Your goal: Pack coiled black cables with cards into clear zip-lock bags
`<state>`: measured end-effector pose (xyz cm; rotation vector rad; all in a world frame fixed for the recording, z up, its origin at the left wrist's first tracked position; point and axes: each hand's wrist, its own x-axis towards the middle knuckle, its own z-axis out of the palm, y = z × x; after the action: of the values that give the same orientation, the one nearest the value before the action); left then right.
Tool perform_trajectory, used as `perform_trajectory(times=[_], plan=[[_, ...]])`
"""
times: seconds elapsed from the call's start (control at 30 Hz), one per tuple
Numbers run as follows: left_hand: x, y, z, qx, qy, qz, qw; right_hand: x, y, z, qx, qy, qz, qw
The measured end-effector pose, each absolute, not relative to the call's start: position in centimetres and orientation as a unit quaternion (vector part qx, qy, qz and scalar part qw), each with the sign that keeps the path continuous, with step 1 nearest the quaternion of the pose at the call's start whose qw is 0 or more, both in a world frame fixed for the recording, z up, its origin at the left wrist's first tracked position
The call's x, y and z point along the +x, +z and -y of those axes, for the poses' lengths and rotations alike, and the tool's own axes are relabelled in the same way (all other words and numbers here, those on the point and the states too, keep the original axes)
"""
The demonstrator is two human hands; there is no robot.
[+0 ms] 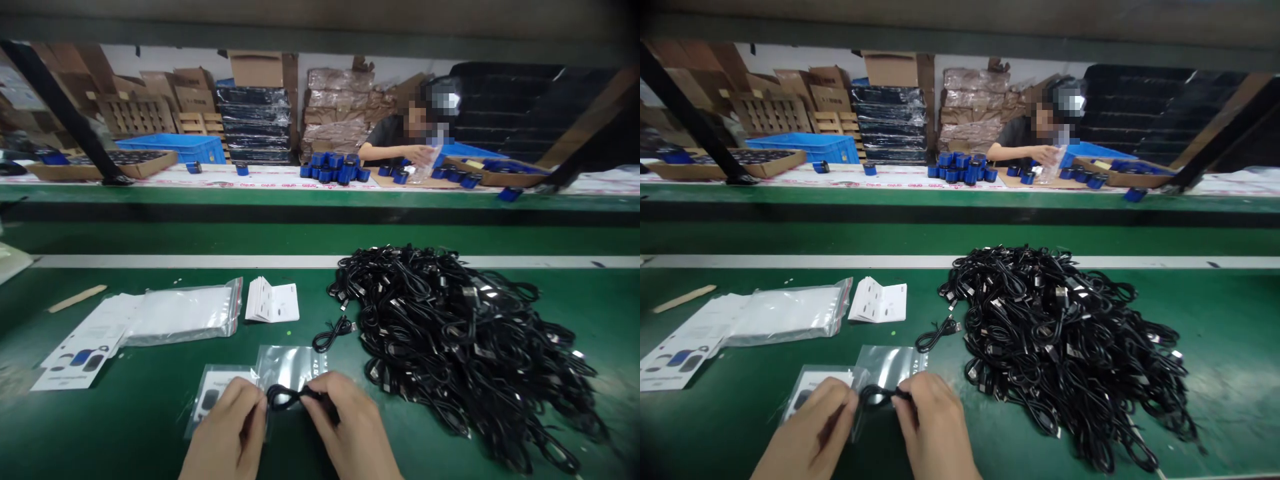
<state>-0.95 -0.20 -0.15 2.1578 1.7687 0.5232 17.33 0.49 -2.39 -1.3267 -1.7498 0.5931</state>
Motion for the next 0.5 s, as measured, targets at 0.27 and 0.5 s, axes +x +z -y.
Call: perform_trajectory(times=[0.27,0.5], plan=[[-1.5,-2.7,1.5,0.777,0.258,-0.573,0.042,15.3,-3.5,0.8,-0.545,0.270,0.630,0.484],[0.1,-2.4,2.2,0.717,0.333,-0.610,0.052,14.4,-2.8,1.5,-0.467,0.363,0.645,0.484]])
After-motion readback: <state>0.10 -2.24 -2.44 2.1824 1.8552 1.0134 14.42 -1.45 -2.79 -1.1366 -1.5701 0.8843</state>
